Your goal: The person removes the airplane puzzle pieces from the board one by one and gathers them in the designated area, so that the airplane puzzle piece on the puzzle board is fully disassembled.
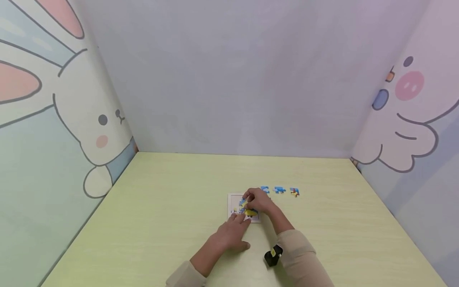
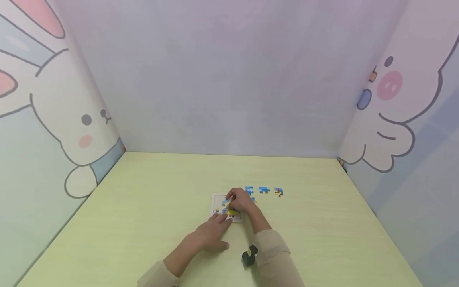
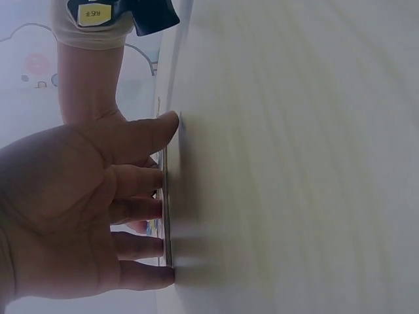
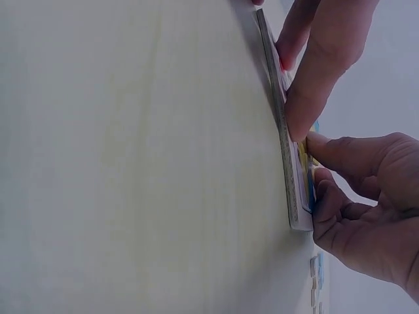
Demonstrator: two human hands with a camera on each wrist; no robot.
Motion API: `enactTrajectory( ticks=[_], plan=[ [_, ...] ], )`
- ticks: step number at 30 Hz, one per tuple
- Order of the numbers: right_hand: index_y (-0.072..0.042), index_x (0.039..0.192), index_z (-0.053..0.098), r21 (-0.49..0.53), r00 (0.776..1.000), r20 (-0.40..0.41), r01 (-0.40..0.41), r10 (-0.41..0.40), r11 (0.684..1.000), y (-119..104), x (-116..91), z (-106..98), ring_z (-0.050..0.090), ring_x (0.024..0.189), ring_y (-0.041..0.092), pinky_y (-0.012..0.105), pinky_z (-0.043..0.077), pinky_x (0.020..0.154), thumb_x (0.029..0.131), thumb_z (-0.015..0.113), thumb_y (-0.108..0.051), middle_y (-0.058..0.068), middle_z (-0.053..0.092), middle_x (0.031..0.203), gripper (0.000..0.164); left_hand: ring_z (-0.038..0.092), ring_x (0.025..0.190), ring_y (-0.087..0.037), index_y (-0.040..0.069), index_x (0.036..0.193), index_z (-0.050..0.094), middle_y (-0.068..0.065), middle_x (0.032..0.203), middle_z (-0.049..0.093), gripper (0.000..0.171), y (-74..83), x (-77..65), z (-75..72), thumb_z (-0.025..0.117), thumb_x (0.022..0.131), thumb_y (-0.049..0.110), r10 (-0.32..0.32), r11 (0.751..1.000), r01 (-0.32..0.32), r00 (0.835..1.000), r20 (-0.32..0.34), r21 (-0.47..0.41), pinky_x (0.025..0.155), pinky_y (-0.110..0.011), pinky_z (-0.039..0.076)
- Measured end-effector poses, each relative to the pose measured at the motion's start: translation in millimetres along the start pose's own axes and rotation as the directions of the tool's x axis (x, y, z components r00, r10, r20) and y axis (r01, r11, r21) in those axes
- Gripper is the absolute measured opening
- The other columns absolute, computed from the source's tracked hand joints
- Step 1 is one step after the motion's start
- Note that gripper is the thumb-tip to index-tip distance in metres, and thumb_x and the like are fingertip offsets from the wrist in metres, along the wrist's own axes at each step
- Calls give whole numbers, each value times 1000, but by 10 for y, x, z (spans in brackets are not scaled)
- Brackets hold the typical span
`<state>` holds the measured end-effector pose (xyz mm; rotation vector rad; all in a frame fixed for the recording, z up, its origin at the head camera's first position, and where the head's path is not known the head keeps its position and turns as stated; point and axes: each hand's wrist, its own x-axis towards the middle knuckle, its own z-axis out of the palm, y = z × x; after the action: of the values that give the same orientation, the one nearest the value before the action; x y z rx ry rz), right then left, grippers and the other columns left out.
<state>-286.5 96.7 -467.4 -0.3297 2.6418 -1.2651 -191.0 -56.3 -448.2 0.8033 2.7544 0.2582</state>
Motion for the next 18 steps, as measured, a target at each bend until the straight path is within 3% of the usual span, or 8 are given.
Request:
enactTrajectory(
  ticks=[9, 18],
  plan=[
    [-5, 90, 62, 21, 999, 4, 36, -36, 999, 29, -1, -2, 50, 69, 18, 29, 43, 60, 75, 72, 2, 4, 54, 75, 20, 30, 131, -35, 11, 138, 45, -9, 144, 36, 70, -5, 2, 1, 70, 80, 41, -1, 1000, 1, 1000, 2, 3, 92, -46, 40],
    [-6, 91, 61, 95, 999, 27, 21, -24, 995, 6, -3, -14, 51, 70, 19, 29, 43, 62, 77, 69, 1, 5, 54, 77, 18, 30, 131, -35, 10, 138, 45, -9, 144, 36, 70, 8, -15, -20, 70, 80, 40, 0, 1000, 0, 1000, 6, -16, 93, -47, 39]
  ],
)
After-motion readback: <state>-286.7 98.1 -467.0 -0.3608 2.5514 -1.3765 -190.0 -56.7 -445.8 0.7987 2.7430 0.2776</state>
